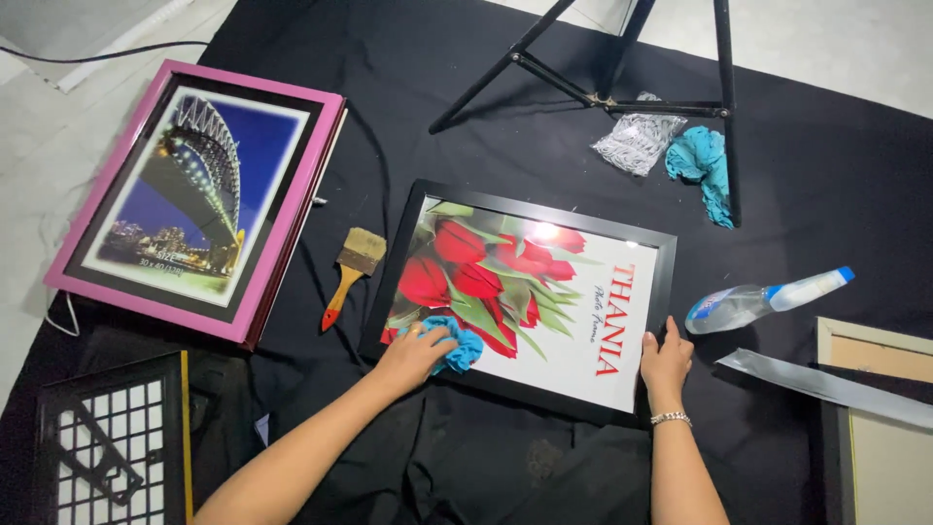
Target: The person is cleaning the glass of a picture frame by spraying it with cleaner and wiping it thoroughly with a cloth.
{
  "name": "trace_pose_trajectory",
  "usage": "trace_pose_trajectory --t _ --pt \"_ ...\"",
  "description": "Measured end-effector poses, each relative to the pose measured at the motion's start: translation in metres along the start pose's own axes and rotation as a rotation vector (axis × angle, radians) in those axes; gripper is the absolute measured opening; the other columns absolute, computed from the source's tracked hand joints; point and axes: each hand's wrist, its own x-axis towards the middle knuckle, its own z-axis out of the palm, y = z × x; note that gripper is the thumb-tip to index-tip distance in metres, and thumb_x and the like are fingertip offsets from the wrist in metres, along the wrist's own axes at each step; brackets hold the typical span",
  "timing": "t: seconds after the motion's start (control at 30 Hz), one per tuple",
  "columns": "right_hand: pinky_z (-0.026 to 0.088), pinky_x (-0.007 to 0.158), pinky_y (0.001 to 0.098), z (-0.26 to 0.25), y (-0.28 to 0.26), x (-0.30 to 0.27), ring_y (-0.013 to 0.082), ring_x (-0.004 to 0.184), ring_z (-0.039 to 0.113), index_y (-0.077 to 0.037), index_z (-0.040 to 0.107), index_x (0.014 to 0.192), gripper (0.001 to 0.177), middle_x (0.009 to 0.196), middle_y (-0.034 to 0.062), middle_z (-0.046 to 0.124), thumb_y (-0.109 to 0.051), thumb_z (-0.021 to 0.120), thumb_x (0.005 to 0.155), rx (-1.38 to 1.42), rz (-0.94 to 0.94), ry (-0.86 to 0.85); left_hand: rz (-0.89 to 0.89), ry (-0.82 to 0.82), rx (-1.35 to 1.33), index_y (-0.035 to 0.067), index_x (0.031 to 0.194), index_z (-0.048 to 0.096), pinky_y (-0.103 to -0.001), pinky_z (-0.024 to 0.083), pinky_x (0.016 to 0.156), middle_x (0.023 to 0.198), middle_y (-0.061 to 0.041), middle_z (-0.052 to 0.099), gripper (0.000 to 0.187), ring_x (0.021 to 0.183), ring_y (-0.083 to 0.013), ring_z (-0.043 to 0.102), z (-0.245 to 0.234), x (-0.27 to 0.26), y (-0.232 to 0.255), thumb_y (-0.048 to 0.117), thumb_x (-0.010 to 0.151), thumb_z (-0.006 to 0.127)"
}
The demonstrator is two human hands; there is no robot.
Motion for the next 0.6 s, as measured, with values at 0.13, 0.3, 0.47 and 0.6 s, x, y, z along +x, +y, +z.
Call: trace_pose_trajectory --t 0.13,0.3,0.47,0.6 --pt "0.035 0.109 0.0533 0.002 0.000 0.001 0.0474 0.129 0.047 -0.015 0.041 0.160 0.056 0.136 0.0239 0.046 -0.026 0.056 0.107 0.010 0.020 -0.004 0.002 0.003 -0.004 0.028 0.124 0.058 -0.042 0.059 0.075 0.128 0.002 0.055 0.035 0.112 -0.0327 0.057 -0.004 0.007 -0.002 0.015 0.092 0.058" --pt "0.037 0.107 0.0555 0.003 0.004 0.006 0.0480 0.126 0.049 -0.015 0.042 0.160 0.057 0.136 0.0246 0.047 -0.027 0.056 0.106 0.002 0.027 0.002 -0.091 0.188 -0.003 0.028 0.126 0.059 -0.041 0.064 0.071 0.128 0.000 0.055 0.041 0.108 -0.0308 0.060 0.010 0.068 -0.007 0.022 0.086 0.068" --pt "0.037 0.108 0.0536 0.003 0.003 0.002 0.0467 0.124 0.052 -0.014 0.044 0.159 0.057 0.134 0.0239 0.049 -0.027 0.058 0.105 -0.024 0.016 0.024 -0.196 0.322 -0.036 0.020 0.128 0.062 -0.047 0.065 0.068 0.128 -0.008 0.056 0.041 0.110 -0.0384 0.060 0.015 0.157 -0.020 0.016 0.087 0.069" --pt "0.038 0.108 0.0511 0.007 0.008 0.009 0.0440 0.124 0.051 -0.015 0.043 0.159 0.057 0.134 0.0211 0.048 -0.028 0.057 0.106 -0.015 0.021 0.023 -0.366 0.424 -0.021 0.014 0.123 0.064 -0.052 0.064 0.074 0.130 -0.009 0.056 0.035 0.111 -0.0401 0.060 0.031 0.233 -0.042 0.013 0.088 0.068"
